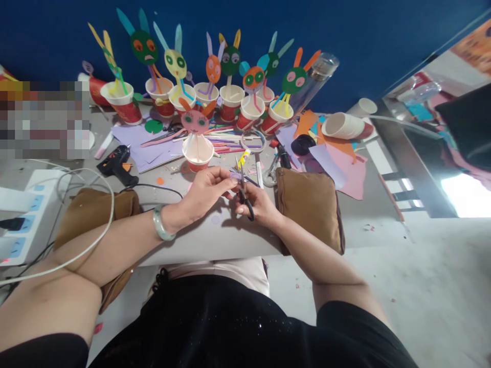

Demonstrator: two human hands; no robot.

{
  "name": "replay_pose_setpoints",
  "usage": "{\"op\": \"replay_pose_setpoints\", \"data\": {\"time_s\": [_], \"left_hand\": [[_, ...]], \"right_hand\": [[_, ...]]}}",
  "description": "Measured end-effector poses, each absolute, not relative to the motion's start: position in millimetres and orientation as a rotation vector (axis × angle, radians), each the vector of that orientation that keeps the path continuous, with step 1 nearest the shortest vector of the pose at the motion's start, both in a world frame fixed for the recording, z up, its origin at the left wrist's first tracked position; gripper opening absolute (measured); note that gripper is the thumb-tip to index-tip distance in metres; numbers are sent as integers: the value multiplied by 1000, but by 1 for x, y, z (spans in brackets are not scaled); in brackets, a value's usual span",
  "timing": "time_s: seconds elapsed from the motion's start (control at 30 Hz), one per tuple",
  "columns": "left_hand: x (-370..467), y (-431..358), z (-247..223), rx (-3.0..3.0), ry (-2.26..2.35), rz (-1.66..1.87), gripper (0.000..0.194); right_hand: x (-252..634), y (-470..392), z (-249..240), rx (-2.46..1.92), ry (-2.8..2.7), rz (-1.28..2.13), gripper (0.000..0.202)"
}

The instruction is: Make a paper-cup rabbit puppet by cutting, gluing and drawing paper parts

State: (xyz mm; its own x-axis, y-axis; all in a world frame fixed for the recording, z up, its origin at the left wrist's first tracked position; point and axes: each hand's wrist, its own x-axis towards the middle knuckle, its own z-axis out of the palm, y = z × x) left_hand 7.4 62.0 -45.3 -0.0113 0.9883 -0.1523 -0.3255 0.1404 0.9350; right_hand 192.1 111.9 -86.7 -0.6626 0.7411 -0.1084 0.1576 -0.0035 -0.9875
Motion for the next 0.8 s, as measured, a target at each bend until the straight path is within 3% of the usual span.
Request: {"op": "replay_pose_setpoints", "data": {"time_s": [0.8], "left_hand": [[8,62,-44,824,1052,1269,27]], "right_hand": [[192,113,-88,-957,-1848,1669,72]]}}
